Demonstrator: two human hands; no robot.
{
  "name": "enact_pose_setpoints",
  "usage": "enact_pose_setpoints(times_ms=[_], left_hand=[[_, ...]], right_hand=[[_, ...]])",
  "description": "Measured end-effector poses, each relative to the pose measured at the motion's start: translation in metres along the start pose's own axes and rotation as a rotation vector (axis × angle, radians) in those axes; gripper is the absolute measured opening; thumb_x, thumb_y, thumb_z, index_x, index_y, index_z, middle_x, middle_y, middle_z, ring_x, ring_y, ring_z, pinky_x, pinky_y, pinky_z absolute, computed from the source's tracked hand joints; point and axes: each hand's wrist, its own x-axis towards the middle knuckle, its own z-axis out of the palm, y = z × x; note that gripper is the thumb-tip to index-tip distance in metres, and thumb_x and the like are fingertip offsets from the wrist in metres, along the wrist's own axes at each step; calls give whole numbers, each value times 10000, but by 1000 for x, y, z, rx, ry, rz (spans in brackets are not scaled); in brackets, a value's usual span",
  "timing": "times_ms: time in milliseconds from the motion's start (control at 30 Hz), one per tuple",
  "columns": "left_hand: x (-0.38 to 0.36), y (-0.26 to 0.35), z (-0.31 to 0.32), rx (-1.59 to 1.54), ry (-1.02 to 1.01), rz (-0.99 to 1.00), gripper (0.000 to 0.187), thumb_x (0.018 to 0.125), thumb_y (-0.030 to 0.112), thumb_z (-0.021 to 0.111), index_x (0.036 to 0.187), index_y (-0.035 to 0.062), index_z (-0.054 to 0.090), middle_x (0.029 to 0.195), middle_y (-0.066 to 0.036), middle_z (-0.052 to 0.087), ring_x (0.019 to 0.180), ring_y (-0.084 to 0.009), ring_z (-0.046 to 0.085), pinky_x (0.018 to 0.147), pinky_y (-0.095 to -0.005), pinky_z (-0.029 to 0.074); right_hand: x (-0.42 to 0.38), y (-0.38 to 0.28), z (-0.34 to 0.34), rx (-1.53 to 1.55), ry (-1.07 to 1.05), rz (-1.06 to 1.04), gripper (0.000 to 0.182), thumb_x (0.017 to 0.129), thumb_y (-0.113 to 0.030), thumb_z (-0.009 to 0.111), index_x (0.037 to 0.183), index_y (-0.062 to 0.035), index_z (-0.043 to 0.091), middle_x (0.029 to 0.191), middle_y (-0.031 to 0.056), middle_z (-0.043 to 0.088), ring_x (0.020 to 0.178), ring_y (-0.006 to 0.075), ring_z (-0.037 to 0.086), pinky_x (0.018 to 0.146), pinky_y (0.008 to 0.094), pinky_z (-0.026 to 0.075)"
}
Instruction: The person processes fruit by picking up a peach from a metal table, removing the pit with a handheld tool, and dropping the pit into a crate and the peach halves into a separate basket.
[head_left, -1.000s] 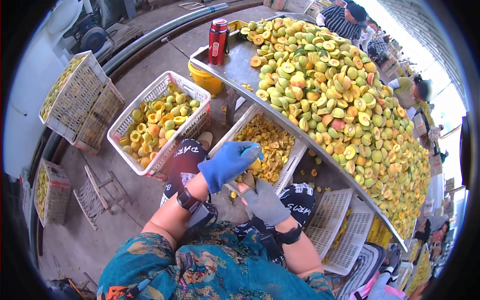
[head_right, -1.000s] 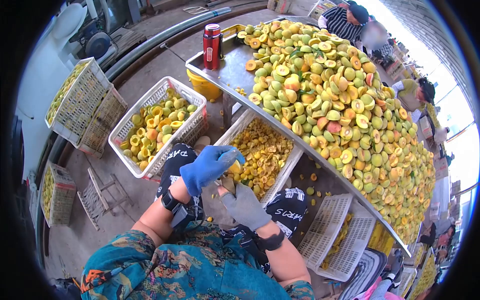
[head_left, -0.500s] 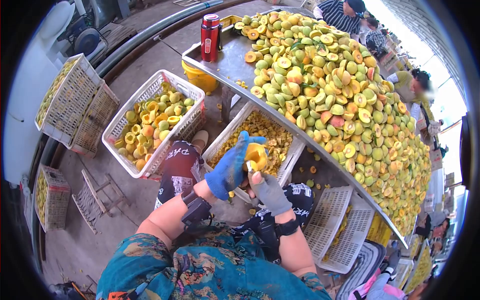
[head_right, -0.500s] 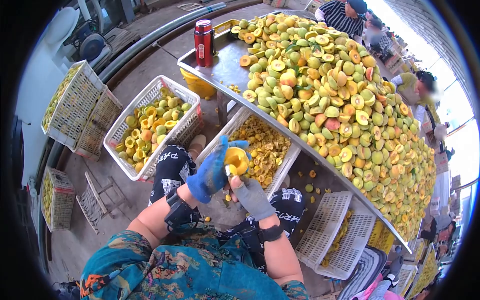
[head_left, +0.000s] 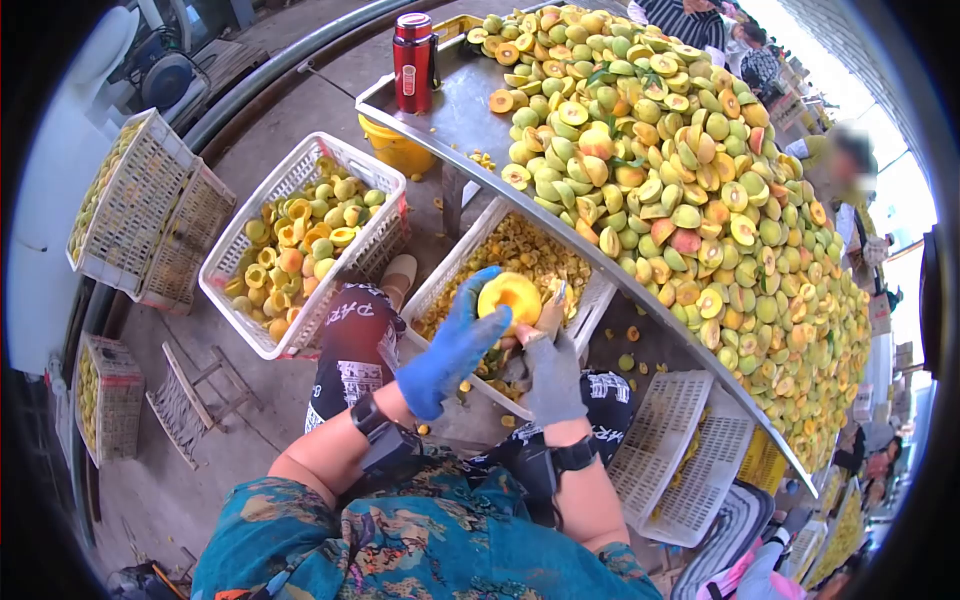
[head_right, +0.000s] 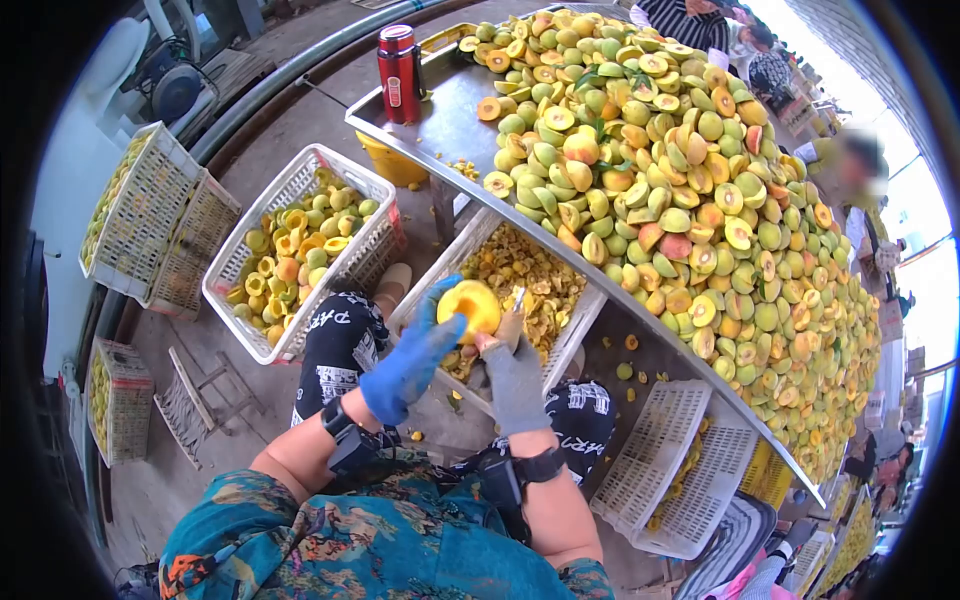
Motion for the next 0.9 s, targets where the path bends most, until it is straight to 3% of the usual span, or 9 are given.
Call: enact_pose_setpoints(times_ms=[133, 300, 333, 433, 467, 500, 567, 800, 900], left_hand=[[1, 29, -17, -58, -86, -322, 549, 978, 488, 485, 1346, 91, 393, 1192, -98, 568, 984, -174, 627, 675, -282, 556], [9, 9, -28, -357, -180, -359, 445, 1008, 455, 437, 1260, 90, 468, 1139, -62, 587, 987, -163, 630, 721, -313, 562], [10, 7, -29, -381, -105, -323, 438, 1007, 449, 443, 1262, 94, 466, 1145, -59, 587, 998, -164, 629, 738, -318, 562], [14, 0, -33, -286, 23, -240, 408, 1008, 429, 456, 1254, 104, 466, 1141, -46, 576, 1012, -149, 608, 789, -308, 539], [15, -2, -33, -169, 71, -193, 385, 1009, 415, 463, 1244, 109, 469, 1132, -36, 565, 1016, -134, 589, 824, -293, 515], [14, 2, -31, -168, 71, -194, 385, 1009, 415, 463, 1244, 109, 469, 1132, -36, 565, 1016, -134, 589, 824, -293, 515], [11, 12, -26, -106, 71, -135, 313, 1012, 347, 489, 1182, 83, 478, 982, 3, 463, 885, -70, 446, 813, -240, 414], [5, 25, -18, 165, -5, 58, 328, 1009, 332, 495, 1205, 71, 474, 1084, -23, 505, 1010, -100, 480, 891, -258, 401], [-4, 37, -8, 212, 84, 97, 277, 966, 212, 568, 1156, 20, 507, 1059, -76, 522, 981, -136, 507, 871, -279, 429]], right_hand=[[8, -4, -19, -51, -121, 30, 325, 882, -247, 648, 1115, -27, 598, 757, 29, 638, 544, 70, 542, 495, 210, 428], [13, 8, -13, -207, -61, -138, 419, 929, -333, 586, 1181, 1, 575, 898, 63, 643, 773, 128, 611, 644, 261, 469], [14, 17, -13, -309, -7, -244, 438, 958, -346, 535, 1187, 27, 555, 958, 106, 650, 862, 215, 628, 725, 325, 482], [7, 26, -8, -468, 59, -359, 408, 962, -318, 514, 1201, 10, 554, 819, 44, 577, 723, 130, 524, 654, 283, 456], [3, 23, -6, -483, 39, -396, 415, 969, -305, 518, 1184, 48, 543, 848, 119, 618, 758, 224, 593, 685, 339, 480], [-1, 21, -2, -482, 39, -395, 415, 969, -305, 518, 1184, 48, 543, 848, 119, 618, 758, 224, 593, 685, 339, 480], [-5, 17, 2, -760, 123, -606, 351, 961, -269, 542, 1159, 20, 542, 954, 256, 633, 896, 414, 626, 770, 436, 494], [-10, 9, 7, -783, 79, -511, 306, 928, -225, 594, 1153, -22, 551, 964, 247, 642, 907, 424, 628, 766, 459, 500], [7, 31, 0, -777, 206, -628, 298, 927, -237, 586, 1146, -37, 561, 983, 249, 644, 910, 422, 629, 776, 471, 504]])
